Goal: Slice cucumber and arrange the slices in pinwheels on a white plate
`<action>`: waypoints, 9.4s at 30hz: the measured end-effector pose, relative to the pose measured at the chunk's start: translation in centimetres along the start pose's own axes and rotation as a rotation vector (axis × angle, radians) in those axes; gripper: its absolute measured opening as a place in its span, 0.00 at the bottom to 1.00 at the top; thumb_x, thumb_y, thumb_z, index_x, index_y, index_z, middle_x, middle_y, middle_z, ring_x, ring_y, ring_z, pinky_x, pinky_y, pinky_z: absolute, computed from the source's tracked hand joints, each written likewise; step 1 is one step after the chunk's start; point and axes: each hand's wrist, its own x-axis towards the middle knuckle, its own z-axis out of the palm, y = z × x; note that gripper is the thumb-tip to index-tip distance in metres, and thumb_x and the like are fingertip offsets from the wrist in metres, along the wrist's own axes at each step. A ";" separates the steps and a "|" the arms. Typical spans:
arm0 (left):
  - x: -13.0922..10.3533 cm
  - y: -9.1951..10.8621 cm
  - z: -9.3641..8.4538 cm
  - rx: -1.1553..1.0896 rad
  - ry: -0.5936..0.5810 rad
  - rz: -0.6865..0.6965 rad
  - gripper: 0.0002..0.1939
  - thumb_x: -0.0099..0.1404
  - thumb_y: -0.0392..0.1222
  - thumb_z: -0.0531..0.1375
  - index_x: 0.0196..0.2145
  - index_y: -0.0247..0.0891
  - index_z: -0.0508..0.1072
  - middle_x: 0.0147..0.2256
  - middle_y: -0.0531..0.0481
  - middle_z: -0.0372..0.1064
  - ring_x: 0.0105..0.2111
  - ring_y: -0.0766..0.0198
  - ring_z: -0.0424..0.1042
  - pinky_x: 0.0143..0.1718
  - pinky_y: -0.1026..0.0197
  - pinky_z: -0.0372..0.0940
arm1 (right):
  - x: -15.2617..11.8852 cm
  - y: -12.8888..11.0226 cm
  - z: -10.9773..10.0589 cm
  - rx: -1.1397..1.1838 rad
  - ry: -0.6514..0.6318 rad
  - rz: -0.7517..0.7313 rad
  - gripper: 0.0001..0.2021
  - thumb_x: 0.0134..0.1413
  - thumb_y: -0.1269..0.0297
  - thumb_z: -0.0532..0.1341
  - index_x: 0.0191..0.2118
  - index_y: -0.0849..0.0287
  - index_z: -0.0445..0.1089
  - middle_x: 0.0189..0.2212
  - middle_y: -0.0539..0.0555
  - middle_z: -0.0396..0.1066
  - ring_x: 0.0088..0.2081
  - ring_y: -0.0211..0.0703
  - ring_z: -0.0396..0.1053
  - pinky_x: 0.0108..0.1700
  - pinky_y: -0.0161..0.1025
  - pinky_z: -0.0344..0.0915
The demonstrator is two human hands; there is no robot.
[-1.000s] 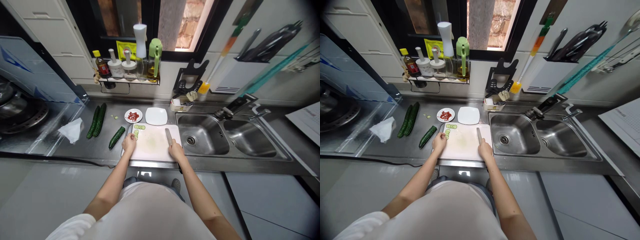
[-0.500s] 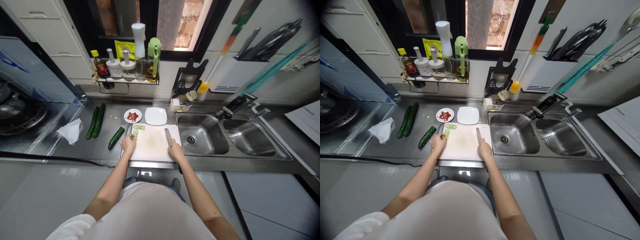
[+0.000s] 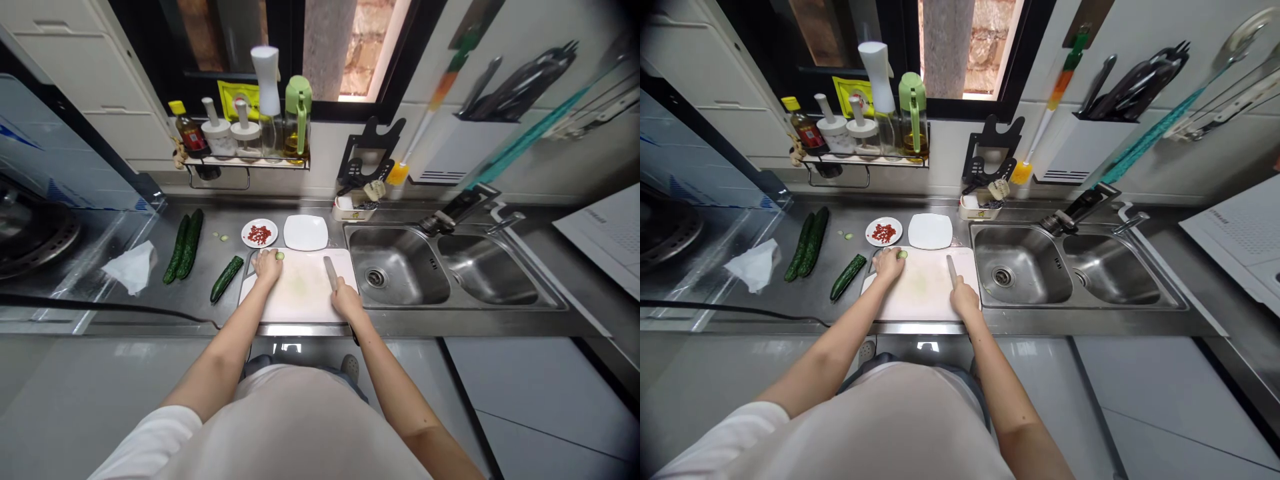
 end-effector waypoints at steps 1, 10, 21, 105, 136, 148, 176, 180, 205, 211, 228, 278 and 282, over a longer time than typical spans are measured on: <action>0.2 0.0 0.1 0.018 -0.008 0.008 0.19 0.64 0.43 0.54 0.52 0.45 0.71 0.50 0.40 0.68 0.51 0.46 0.63 0.51 0.46 0.53 | 0.0 0.0 0.0 0.003 0.002 -0.001 0.19 0.60 0.69 0.48 0.57 0.61 0.56 0.42 0.63 0.71 0.46 0.50 0.70 0.43 0.41 0.61; 0.6 0.0 0.2 0.006 -0.001 0.027 0.14 0.64 0.39 0.54 0.46 0.43 0.72 0.49 0.41 0.68 0.51 0.49 0.63 0.51 0.49 0.53 | 0.3 0.3 0.3 0.003 -0.003 -0.003 0.20 0.60 0.69 0.48 0.58 0.60 0.55 0.42 0.62 0.71 0.46 0.50 0.70 0.43 0.40 0.61; -0.8 0.5 -0.1 -0.278 -0.232 0.003 0.12 0.59 0.40 0.58 0.41 0.44 0.74 0.37 0.54 0.76 0.40 0.62 0.72 0.44 0.61 0.60 | 0.3 0.0 0.1 -0.009 -0.001 0.000 0.18 0.60 0.69 0.49 0.55 0.62 0.56 0.42 0.63 0.72 0.45 0.51 0.71 0.42 0.41 0.62; -1.7 0.8 1.1 -0.039 -0.294 0.047 0.06 0.59 0.42 0.59 0.34 0.45 0.75 0.40 0.49 0.76 0.47 0.55 0.70 0.52 0.52 0.54 | -2.9 -3.7 -0.6 -0.274 -0.146 -0.392 0.18 0.59 0.75 0.49 0.54 0.60 0.58 0.43 0.64 0.73 0.46 0.51 0.72 0.43 0.41 0.63; -1.6 0.8 1.0 -0.067 -0.303 0.017 0.07 0.57 0.40 0.59 0.34 0.45 0.76 0.40 0.49 0.76 0.46 0.55 0.71 0.51 0.52 0.54 | -2.4 -3.7 -0.4 -0.289 -0.142 -0.408 0.18 0.58 0.76 0.48 0.54 0.61 0.58 0.42 0.65 0.73 0.45 0.53 0.72 0.41 0.41 0.64; -1.5 0.7 1.2 -0.076 -0.304 0.015 0.07 0.57 0.41 0.60 0.34 0.45 0.76 0.39 0.49 0.77 0.45 0.56 0.71 0.51 0.53 0.53 | -2.3 -3.9 -0.9 -0.318 -0.160 -0.411 0.18 0.59 0.76 0.47 0.54 0.62 0.59 0.41 0.66 0.74 0.44 0.54 0.73 0.40 0.43 0.66; -1.7 0.9 0.9 -0.084 -0.303 0.013 0.07 0.56 0.39 0.60 0.33 0.45 0.76 0.38 0.51 0.77 0.45 0.56 0.71 0.52 0.52 0.53 | -2.1 -2.1 -1.3 -0.298 -0.097 -0.421 0.16 0.60 0.71 0.50 0.53 0.59 0.59 0.43 0.63 0.73 0.44 0.51 0.72 0.41 0.40 0.62; -1.7 0.9 1.0 -0.070 -0.296 0.008 0.07 0.57 0.40 0.59 0.34 0.46 0.76 0.40 0.51 0.77 0.46 0.55 0.70 0.53 0.53 0.53 | -2.6 -1.3 -0.7 -0.115 -0.056 -0.257 0.16 0.60 0.66 0.49 0.53 0.59 0.58 0.43 0.62 0.73 0.43 0.49 0.71 0.37 0.37 0.59; -4.2 1.9 1.1 -0.024 -0.248 0.083 0.12 0.62 0.38 0.55 0.43 0.44 0.72 0.42 0.47 0.74 0.47 0.54 0.68 0.49 0.51 0.55 | -1.7 0.4 -0.9 0.037 0.059 0.025 0.18 0.63 0.67 0.44 0.57 0.60 0.54 0.44 0.63 0.72 0.46 0.51 0.70 0.43 0.42 0.60; -4.4 2.2 1.2 -0.016 -0.247 0.077 0.11 0.62 0.46 0.58 0.40 0.43 0.73 0.46 0.45 0.72 0.50 0.52 0.66 0.51 0.51 0.55 | -1.9 0.3 -1.2 0.060 0.024 0.007 0.24 0.61 0.65 0.48 0.62 0.59 0.49 0.47 0.63 0.71 0.47 0.53 0.69 0.43 0.42 0.60; -6.7 1.4 -0.1 -0.178 -0.214 0.049 0.12 0.64 0.37 0.54 0.43 0.48 0.71 0.40 0.54 0.75 0.44 0.59 0.71 0.47 0.57 0.57 | -2.6 0.0 -0.6 0.000 -0.036 -0.025 0.29 0.67 0.58 0.43 0.70 0.52 0.34 0.48 0.62 0.72 0.48 0.53 0.71 0.44 0.42 0.61; 1.9 -1.1 0.3 0.025 -0.020 -0.044 0.14 0.63 0.39 0.56 0.46 0.42 0.73 0.50 0.41 0.69 0.51 0.48 0.64 0.50 0.48 0.54 | -1.3 0.6 0.3 0.109 -0.035 -0.024 0.25 0.67 0.62 0.44 0.66 0.59 0.44 0.47 0.65 0.72 0.46 0.51 0.71 0.43 0.39 0.59; 2.1 -0.9 -0.1 -0.068 -0.040 -0.071 0.11 0.63 0.36 0.55 0.42 0.43 0.73 0.45 0.44 0.72 0.49 0.51 0.67 0.49 0.50 0.55 | -1.3 0.6 0.2 0.101 -0.035 -0.022 0.24 0.67 0.62 0.44 0.66 0.59 0.45 0.47 0.64 0.72 0.46 0.51 0.71 0.43 0.39 0.59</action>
